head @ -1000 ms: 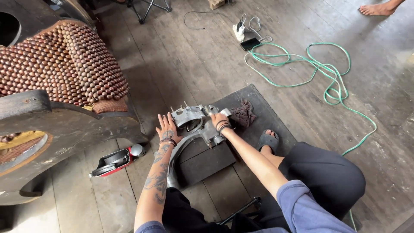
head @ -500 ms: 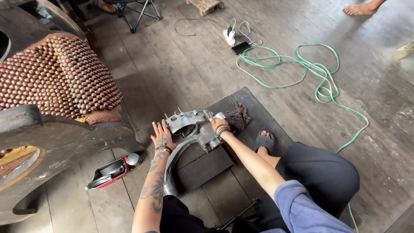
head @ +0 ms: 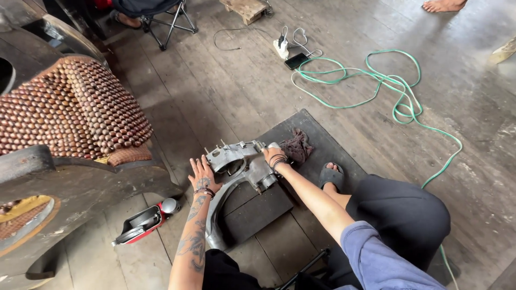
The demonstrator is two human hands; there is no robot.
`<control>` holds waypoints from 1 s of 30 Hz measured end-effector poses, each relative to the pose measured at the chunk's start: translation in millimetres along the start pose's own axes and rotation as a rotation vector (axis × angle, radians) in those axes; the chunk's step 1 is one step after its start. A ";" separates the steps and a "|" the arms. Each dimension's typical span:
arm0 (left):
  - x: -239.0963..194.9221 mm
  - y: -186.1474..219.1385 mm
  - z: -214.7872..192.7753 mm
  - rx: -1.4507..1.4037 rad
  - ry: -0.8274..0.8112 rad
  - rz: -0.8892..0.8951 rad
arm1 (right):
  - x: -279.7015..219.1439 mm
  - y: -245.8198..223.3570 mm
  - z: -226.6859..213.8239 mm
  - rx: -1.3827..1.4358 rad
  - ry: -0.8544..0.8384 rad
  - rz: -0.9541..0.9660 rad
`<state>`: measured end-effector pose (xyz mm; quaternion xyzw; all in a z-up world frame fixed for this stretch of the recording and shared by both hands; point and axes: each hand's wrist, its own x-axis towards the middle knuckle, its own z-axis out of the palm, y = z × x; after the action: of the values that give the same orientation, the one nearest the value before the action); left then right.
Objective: Cleaning a motorcycle engine casing using a small hand tool to remove debris from crevices.
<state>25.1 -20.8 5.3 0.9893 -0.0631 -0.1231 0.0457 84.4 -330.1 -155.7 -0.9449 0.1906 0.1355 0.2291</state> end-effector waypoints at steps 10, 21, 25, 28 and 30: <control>9.7 -0.3 15.1 -0.002 0.034 -0.025 | -27.8 -25.7 -2.8 0.093 -0.036 -0.034; 8.0 -4.5 7.1 -0.089 0.009 0.008 | -51.0 -39.6 -4.4 0.146 -0.064 -0.002; 8.2 -5.0 8.0 -0.091 -0.028 -0.016 | -26.7 3.5 -11.2 0.031 -0.049 0.147; 7.3 -3.8 12.6 -0.092 -0.002 -0.035 | -17.8 3.9 16.1 0.029 -0.005 0.159; 9.2 0.7 11.9 -0.055 0.048 -0.013 | -54.3 -30.2 -1.5 0.110 0.025 -0.057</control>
<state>30.9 -23.6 -8.3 0.9908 -0.0522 -0.1013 0.0736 49.1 -289.8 -124.3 -0.9375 0.1738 0.1066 0.2821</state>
